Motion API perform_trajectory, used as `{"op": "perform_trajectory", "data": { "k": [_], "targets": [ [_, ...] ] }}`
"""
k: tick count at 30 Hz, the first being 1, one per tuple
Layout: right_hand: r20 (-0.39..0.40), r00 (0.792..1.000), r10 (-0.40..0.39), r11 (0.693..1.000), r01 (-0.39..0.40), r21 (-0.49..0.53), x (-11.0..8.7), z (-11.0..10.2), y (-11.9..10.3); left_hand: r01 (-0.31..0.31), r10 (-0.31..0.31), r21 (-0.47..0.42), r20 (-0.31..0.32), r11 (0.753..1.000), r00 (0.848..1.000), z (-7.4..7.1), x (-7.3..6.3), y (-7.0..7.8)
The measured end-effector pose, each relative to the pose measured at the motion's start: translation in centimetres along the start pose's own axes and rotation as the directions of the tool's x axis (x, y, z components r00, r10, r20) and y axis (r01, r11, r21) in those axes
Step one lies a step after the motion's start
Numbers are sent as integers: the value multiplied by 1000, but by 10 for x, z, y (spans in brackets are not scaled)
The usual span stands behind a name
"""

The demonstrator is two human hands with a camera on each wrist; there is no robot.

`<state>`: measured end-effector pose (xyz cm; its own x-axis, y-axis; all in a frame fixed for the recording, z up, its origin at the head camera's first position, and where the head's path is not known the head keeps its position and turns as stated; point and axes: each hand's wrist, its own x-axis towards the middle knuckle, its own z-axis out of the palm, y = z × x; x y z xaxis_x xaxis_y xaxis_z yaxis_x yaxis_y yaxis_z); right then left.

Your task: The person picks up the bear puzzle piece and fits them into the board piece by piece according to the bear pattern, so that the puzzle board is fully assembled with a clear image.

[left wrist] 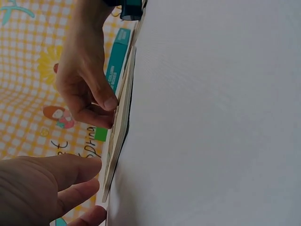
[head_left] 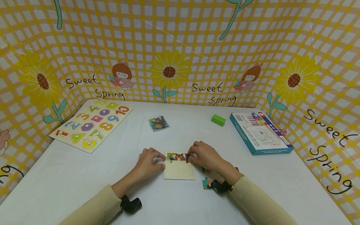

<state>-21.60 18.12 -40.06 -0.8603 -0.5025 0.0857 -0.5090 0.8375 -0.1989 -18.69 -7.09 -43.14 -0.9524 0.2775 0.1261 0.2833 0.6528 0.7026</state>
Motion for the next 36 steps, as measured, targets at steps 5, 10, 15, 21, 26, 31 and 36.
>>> {"op": "perform_trajectory", "data": {
  "k": [5, 10, 15, 21, 26, 31, 36],
  "targets": [
    [4, 1000, -2, 1000, 2, 2, 0, -1, 0, -24, 24, 5, -7, 1000, 1000, 2, -2, -1],
    [1, 1000, -12, 1000, 12, 2, -1, -1, 0, -50, 50, 13, -21, 999, 999, 2, -5, 0],
    [10, 1000, -11, 1000, 11, 1, -1, -2, 0, -57, 58, 27, -27, 998, 998, 3, -5, 0],
    [14, 1000, -8, 1000, 9, -6, -1, -5, 0, -57, 58, 32, -23, 998, 998, 3, -5, 0],
    [3, 1000, 10, 1000, -10, -8, -4, -13, 0, -59, 60, 34, -28, 998, 998, 3, -5, 1],
    [-1, 999, 43, 999, -43, 19, -13, -21, 3, -61, 61, 32, -31, 998, 998, 3, -5, 1],
    [15, 998, 65, 998, -65, 26, -25, -25, 9, -65, 66, 33, -35, 997, 997, 2, -6, 1]
  ]
}}
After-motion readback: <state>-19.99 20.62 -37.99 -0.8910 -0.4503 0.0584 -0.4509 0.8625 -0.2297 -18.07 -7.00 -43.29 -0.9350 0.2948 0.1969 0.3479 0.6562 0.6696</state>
